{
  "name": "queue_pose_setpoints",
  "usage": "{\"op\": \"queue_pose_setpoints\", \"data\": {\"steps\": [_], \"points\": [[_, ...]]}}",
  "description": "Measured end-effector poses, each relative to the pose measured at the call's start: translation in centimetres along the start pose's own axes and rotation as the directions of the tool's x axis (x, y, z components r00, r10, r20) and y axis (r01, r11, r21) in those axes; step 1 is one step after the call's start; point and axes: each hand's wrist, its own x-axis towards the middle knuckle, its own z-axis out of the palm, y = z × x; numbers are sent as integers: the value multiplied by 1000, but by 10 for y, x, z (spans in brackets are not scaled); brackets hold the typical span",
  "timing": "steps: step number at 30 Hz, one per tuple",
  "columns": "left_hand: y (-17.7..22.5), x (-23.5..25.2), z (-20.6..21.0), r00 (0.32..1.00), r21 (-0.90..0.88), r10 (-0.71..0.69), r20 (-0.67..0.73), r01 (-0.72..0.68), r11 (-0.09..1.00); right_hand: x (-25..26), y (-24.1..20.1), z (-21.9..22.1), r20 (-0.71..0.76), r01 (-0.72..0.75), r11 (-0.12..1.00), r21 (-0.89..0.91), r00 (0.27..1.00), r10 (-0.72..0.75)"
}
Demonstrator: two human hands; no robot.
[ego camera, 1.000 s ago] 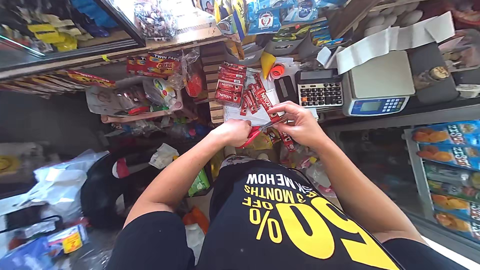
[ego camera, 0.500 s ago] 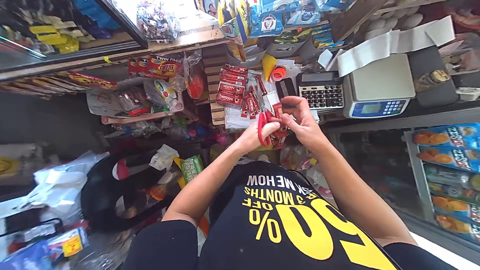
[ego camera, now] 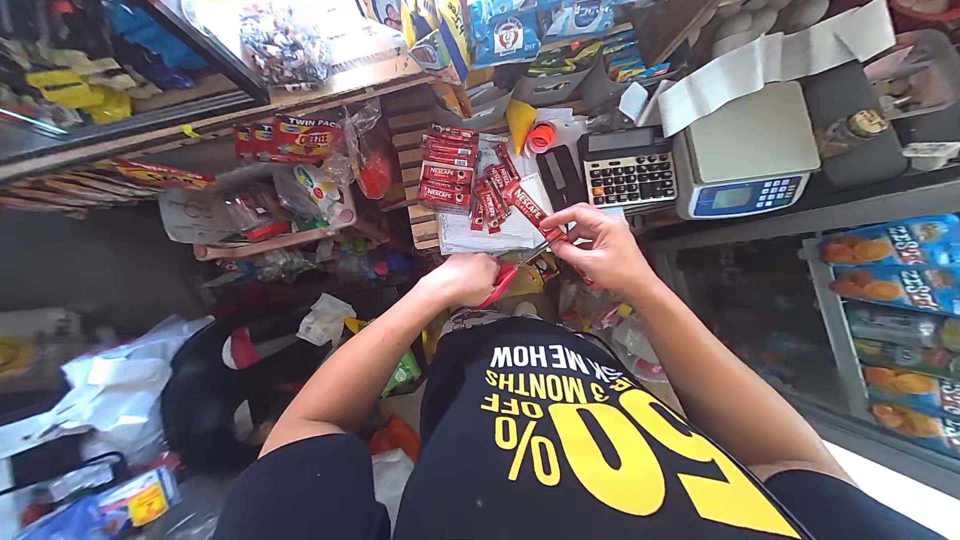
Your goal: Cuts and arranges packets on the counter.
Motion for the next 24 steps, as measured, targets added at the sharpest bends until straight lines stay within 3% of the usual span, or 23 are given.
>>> {"op": "queue_pose_setpoints", "data": {"steps": [3, 6, 11, 12, 14, 16, 18, 21, 24], "points": [[2, 7, -7, 999, 31, 47, -18, -46, 998, 2, -4, 2, 21, -20, 1000, -18, 1000, 20], [-7, 5, 1, 985, -18, 125, -123, -128, 992, 6, -5, 2, 16, -27, 1000, 2, 1000, 27], [-19, 4, 22, 964, -265, 141, -224, -200, 943, 23, 5, 13, -17, -106, 990, 98, 994, 108], [-17, 4, 27, 945, -385, 165, -282, -269, 883, 25, 6, 15, -40, -137, 980, 147, 989, 144], [-1, 4, 35, 896, -640, 174, -407, -416, 645, 28, 3, 22, -67, -168, 956, 240, 980, 189], [22, 7, 39, 871, -794, 78, -485, -477, 377, 25, 1, 27, -76, -170, 935, 311, 976, 202], [34, 13, 38, 869, -857, -57, -492, -471, 211, 16, 1, 25, -48, -166, 926, 339, 980, 193], [30, 12, 29, 861, -871, -133, -491, -486, 68, -1, 5, 10, 112, -140, 962, 233, 987, 116], [21, 1, 17, 856, -861, -90, -509, -504, 69, -11, 9, 0, 101, -94, 977, 190, 992, 76]]}}
